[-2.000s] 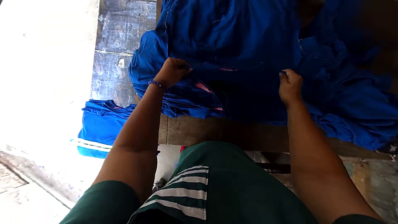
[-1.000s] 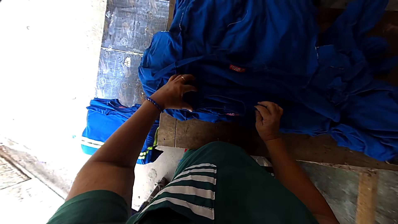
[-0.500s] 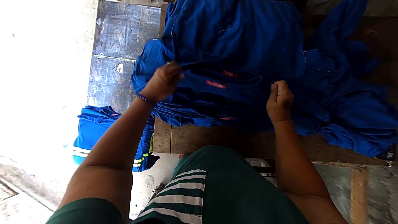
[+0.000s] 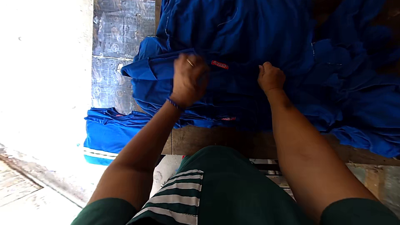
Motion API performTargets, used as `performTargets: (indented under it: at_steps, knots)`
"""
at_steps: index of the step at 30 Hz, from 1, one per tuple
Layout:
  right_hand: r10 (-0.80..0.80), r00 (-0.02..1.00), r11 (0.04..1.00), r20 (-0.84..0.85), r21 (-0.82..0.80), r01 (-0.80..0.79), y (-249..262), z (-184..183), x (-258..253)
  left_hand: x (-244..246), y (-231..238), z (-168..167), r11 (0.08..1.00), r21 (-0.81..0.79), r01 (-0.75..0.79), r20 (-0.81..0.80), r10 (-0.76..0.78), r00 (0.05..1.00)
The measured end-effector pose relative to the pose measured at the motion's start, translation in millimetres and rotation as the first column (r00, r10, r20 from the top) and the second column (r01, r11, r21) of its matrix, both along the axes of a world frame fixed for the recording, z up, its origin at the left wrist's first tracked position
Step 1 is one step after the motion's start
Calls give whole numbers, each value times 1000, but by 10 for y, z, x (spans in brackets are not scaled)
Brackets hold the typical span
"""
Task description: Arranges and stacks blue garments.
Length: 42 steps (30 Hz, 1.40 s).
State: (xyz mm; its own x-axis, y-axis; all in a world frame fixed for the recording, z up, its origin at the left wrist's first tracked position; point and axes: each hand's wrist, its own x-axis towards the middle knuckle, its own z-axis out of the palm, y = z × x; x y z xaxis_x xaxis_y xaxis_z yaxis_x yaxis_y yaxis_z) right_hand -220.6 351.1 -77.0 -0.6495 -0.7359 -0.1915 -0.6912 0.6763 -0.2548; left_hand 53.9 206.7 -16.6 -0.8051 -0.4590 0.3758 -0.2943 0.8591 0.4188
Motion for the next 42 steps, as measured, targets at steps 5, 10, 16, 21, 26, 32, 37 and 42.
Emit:
performTargets:
  at_steps: [5, 10, 16, 21, 26, 32, 37, 42]
  knots:
    - [18, 999, 999, 45, -46, -16, 34, 10, -71, 180, 638, -204, 948, 94, 304, 429, -314, 847]
    - [32, 996, 999, 78, -45, -29, 72, 43, -93, 426, 563, 36, 940, 76, 332, 415, -332, 847]
    - [94, 985, 970, 144, -238, -58, 192, 178, -90, 590, 513, 103, 913, 182, 366, 123, -390, 913]
    - [432, 899, 793, -75, -443, -419, 806, 611, 118, 257, 202, 245, 936, 278, 218, -1, -227, 974]
    - [463, 859, 774, -218, -372, -512, 1018, 519, 185, -215, -339, 274, 944, 283, 171, 78, -200, 977]
    - [143, 977, 955, 156, -282, -94, 331, 261, -177, -704, -666, -92, 918, 362, -163, 367, 21, 930]
    - [44, 981, 998, 189, -41, -37, 100, 129, -248, -701, -47, 48, 998, 55, -32, 105, 26, 994]
    - [67, 967, 994, 245, -101, -43, 139, 94, -349, -446, 598, -209, 921, 119, 370, 418, -384, 823]
